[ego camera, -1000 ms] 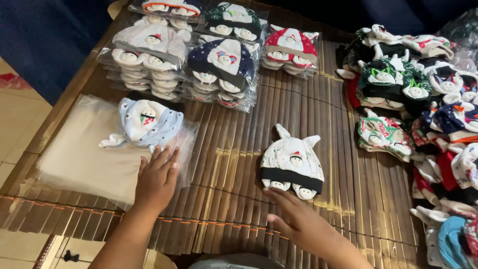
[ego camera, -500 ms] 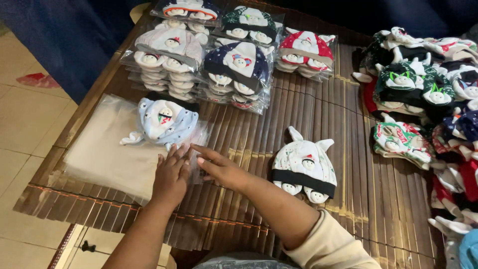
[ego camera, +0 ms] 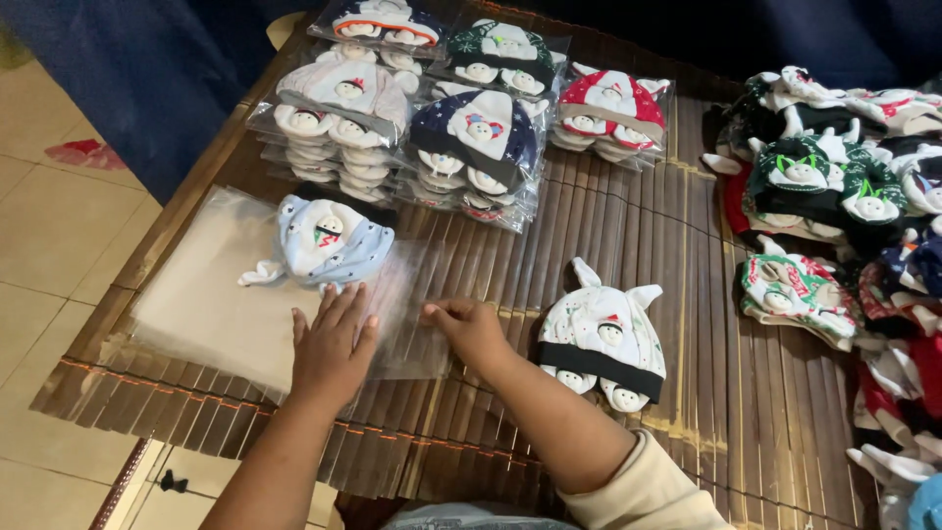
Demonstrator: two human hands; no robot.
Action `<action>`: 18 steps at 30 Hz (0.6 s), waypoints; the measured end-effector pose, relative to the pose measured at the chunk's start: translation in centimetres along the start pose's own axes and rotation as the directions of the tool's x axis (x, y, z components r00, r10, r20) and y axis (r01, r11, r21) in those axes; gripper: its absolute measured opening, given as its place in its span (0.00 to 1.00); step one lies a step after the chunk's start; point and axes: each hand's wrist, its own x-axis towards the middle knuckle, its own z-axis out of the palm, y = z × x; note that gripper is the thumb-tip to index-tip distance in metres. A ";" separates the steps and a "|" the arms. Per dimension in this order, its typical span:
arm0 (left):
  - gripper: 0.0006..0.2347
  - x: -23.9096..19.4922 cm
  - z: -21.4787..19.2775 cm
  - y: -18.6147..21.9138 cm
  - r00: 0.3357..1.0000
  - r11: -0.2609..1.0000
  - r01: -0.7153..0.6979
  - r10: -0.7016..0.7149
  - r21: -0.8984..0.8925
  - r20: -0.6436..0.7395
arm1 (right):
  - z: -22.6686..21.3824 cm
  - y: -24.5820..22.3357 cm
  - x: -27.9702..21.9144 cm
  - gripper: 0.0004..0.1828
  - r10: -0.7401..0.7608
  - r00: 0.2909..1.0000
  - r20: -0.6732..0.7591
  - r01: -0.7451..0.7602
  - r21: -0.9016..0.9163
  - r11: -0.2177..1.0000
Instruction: Packaging sets of baby hats and booties into clear plastic bags.
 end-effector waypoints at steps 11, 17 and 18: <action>0.24 0.0 0.9 0.1 0.997 0.988 0.037 -0.026 0.148 -0.077 | -8.9 3.2 -4.1 0.10 0.014 0.981 -0.195 -0.021 -0.036 0.999; 0.29 0.2 0.7 3.3 0.987 0.926 0.161 -0.154 0.342 -0.049 | -12.6 4.3 -6.4 0.11 -0.067 0.962 -0.264 -0.012 -0.288 0.957; 0.29 0.1 0.5 4.6 0.988 0.928 0.154 -0.148 0.340 -0.045 | -12.9 4.0 -6.8 0.11 -0.063 0.961 -0.270 -0.018 -0.289 0.957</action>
